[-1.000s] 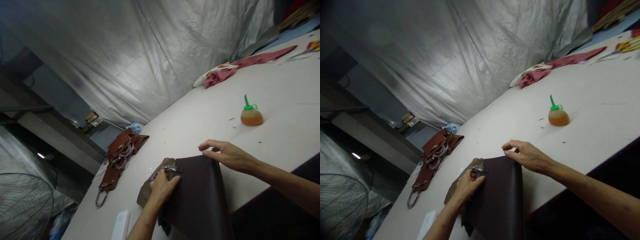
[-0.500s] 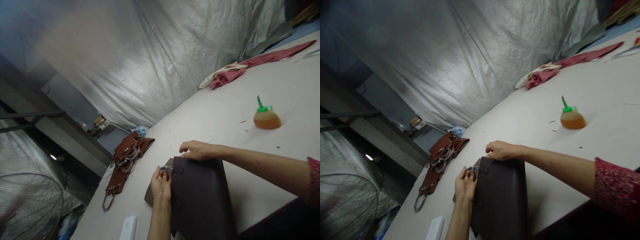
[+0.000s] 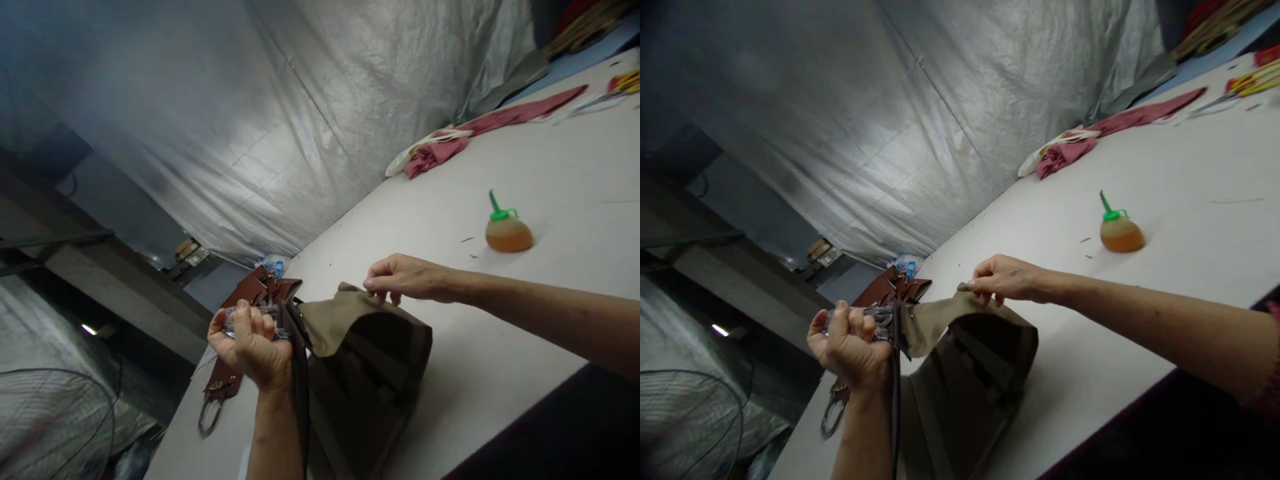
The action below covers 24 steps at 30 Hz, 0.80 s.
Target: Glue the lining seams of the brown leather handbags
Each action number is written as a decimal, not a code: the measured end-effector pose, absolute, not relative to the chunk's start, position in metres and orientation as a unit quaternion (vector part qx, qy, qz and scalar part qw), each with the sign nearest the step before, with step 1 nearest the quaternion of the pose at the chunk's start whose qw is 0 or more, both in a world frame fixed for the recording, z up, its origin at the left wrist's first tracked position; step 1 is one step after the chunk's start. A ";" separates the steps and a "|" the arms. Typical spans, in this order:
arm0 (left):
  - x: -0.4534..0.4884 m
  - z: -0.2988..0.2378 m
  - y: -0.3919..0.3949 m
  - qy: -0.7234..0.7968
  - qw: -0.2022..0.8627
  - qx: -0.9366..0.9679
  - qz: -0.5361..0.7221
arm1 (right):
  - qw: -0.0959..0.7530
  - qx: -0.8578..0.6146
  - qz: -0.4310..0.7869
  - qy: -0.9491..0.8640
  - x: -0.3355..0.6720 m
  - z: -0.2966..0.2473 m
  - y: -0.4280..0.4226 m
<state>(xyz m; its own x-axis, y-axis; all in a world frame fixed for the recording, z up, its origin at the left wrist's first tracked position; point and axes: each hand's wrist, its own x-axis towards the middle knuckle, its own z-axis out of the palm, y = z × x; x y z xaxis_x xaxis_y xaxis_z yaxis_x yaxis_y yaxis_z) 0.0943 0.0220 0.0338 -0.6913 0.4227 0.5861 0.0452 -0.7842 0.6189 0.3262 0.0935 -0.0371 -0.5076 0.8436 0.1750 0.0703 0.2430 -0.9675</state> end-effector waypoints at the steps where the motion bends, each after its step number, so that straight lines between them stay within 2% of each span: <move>1: 0.095 0.028 0.023 0.317 0.105 0.372 0.866 | 0.366 -0.326 0.536 -0.687 0.328 -0.042 0.085; 6: 0.098 0.007 0.040 0.340 0.097 0.333 0.874 | 0.433 -0.345 0.534 -0.639 0.343 -0.067 0.048; 11: 0.106 0.004 0.046 0.348 0.095 0.331 0.872 | 0.375 -0.367 0.589 -0.615 0.341 -0.106 0.037; 13: 0.109 0.003 0.045 0.348 0.091 0.341 0.869 | 0.378 -0.366 0.608 -0.595 0.332 -0.119 0.038; 17: 0.112 -0.001 0.044 0.343 0.088 0.352 0.867 | 0.399 -0.295 0.685 -0.534 0.305 -0.131 0.045; 24: 0.120 -0.014 0.031 0.325 0.107 0.355 0.870 | 0.386 -0.184 0.792 -0.436 0.254 -0.124 0.050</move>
<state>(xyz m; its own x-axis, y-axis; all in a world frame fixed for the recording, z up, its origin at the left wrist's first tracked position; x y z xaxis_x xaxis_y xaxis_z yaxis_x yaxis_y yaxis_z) 0.1195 0.0308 -0.0142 -0.7254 0.4164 0.5481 0.0449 -0.7659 0.6414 0.2541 0.0500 -0.1237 -0.6336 0.7724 0.0450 -0.4506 -0.3211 -0.8330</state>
